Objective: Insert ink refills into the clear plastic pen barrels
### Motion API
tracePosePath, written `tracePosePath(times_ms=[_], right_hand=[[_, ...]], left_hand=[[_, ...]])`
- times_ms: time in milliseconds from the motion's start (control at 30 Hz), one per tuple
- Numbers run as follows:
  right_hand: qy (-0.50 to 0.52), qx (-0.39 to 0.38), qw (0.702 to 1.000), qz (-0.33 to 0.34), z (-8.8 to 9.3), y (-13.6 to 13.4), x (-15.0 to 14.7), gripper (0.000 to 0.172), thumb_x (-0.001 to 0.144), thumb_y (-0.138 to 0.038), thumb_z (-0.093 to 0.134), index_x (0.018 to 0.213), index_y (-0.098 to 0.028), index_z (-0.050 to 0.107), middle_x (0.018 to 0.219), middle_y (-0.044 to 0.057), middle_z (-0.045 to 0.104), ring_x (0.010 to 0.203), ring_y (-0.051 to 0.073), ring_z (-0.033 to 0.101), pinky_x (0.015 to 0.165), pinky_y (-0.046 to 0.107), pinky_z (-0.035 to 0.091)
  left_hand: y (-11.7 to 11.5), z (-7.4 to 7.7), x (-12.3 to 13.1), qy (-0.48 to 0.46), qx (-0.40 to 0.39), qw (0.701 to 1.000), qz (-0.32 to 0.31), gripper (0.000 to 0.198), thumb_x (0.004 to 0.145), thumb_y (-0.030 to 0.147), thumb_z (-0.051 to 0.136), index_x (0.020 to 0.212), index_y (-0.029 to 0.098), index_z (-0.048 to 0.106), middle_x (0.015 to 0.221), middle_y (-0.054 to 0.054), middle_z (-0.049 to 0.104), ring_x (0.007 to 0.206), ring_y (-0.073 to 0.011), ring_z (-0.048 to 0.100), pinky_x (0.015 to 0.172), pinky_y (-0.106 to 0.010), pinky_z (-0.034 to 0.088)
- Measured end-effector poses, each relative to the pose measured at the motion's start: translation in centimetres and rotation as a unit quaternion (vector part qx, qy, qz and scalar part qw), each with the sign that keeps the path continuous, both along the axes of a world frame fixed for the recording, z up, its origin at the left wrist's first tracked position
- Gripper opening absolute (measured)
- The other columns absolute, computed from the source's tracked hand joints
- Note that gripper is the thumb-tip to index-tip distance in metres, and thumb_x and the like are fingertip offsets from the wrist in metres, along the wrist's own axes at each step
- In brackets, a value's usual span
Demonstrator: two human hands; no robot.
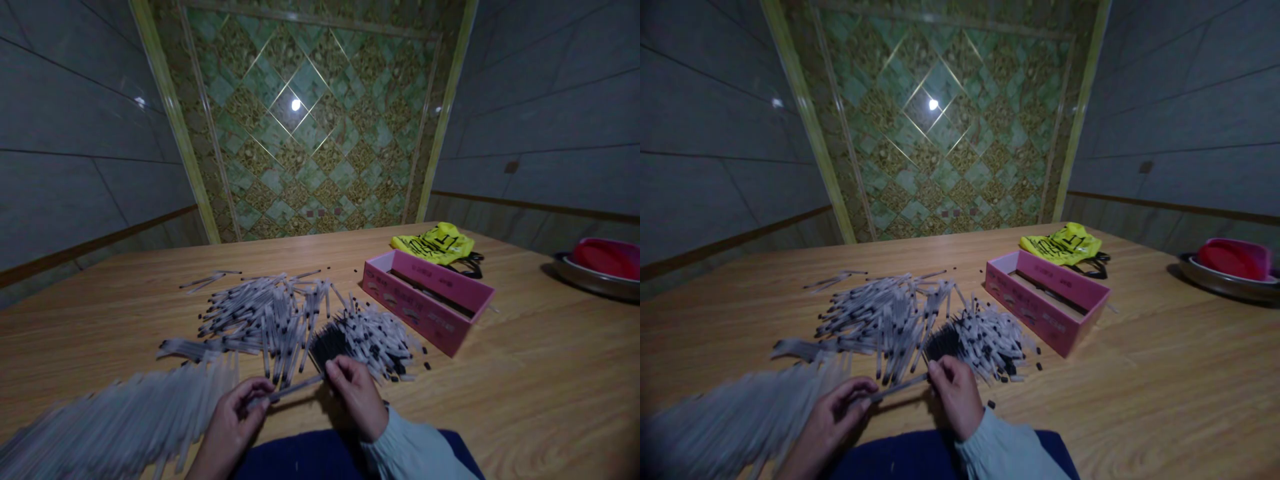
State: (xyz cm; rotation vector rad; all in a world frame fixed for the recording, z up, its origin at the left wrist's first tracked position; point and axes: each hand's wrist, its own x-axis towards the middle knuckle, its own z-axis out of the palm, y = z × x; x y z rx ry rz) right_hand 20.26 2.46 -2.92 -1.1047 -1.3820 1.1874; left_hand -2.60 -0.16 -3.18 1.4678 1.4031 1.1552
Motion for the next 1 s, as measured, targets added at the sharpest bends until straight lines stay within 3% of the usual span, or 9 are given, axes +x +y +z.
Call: tracePosePath(times_ms=[100,233,467,700,867,1000], right_hand=[[-0.035,0.021,0.999,0.009,0.1,0.0,0.0,0.046,0.076,-0.057,0.051,0.055,-0.017,0.044,0.047,-0.004,0.042,0.047,0.008,0.038,0.046,0.02,0.028],[-0.063,-0.009,0.998,0.01,-0.5,-0.2,-0.4,0.05,0.075,-0.061,0.049,0.053,-0.017,0.043,0.044,-0.004,0.042,0.043,0.008,0.036,0.044,0.021,0.027],[-0.054,-0.072,0.995,0.031,-2.5,-0.2,-1.2,0.056,0.074,-0.068,0.042,0.05,-0.017,0.044,0.039,-0.004,0.04,0.035,0.006,0.033,0.039,0.02,0.024],[-0.076,-0.058,0.995,0.029,-2.8,-0.1,-1.0,0.049,0.073,-0.061,0.048,0.051,-0.017,0.046,0.043,-0.003,0.043,0.039,0.007,0.035,0.041,0.02,0.024],[-0.088,-0.038,0.995,0.025,-1.9,-0.6,-0.9,0.035,0.075,-0.044,0.051,0.054,-0.016,0.05,0.045,-0.002,0.046,0.042,0.009,0.04,0.043,0.02,0.026],[-0.143,0.038,0.989,0.002,-1.4,-1.0,-0.8,0.016,0.072,-0.025,0.056,0.06,-0.014,0.056,0.054,-0.001,0.052,0.055,0.012,0.047,0.049,0.02,0.03]], left_hand=[[0.1,-0.4,-0.2,0.068,0.032,0.997,0.002,0.018,0.067,0.034,0.065,0.079,0.022,0.07,0.085,-0.007,0.071,0.087,-0.0254,0.063,0.08,-0.03,0.046],[-0.1,-0.5,0.0,0.167,0.101,0.981,0.013,0.016,0.07,0.034,0.062,0.082,0.027,0.071,0.088,-0.006,0.071,0.088,-0.0263,0.061,0.081,-0.034,0.044],[-0.3,-0.1,0.7,0.363,0.234,0.9,-0.064,0.017,0.08,0.026,0.053,0.089,0.027,0.067,0.083,-0.005,0.069,0.081,-0.0218,0.06,0.077,-0.035,0.041],[-0.3,-0.9,0.5,0.408,0.287,0.863,-0.074,0.02,0.083,0.019,0.049,0.098,0.022,0.06,0.087,-0.006,0.064,0.082,-0.0199,0.057,0.073,-0.033,0.043],[-0.4,-0.7,0.5,0.409,0.281,0.865,-0.073,0.018,0.083,0.018,0.048,0.093,0.021,0.062,0.082,-0.005,0.066,0.078,-0.0188,0.059,0.07,-0.031,0.045],[-0.3,-0.7,0.4,0.41,0.265,0.871,-0.064,0.018,0.084,0.021,0.047,0.087,0.021,0.064,0.081,-0.005,0.068,0.077,-0.018,0.062,0.07,-0.03,0.046]])
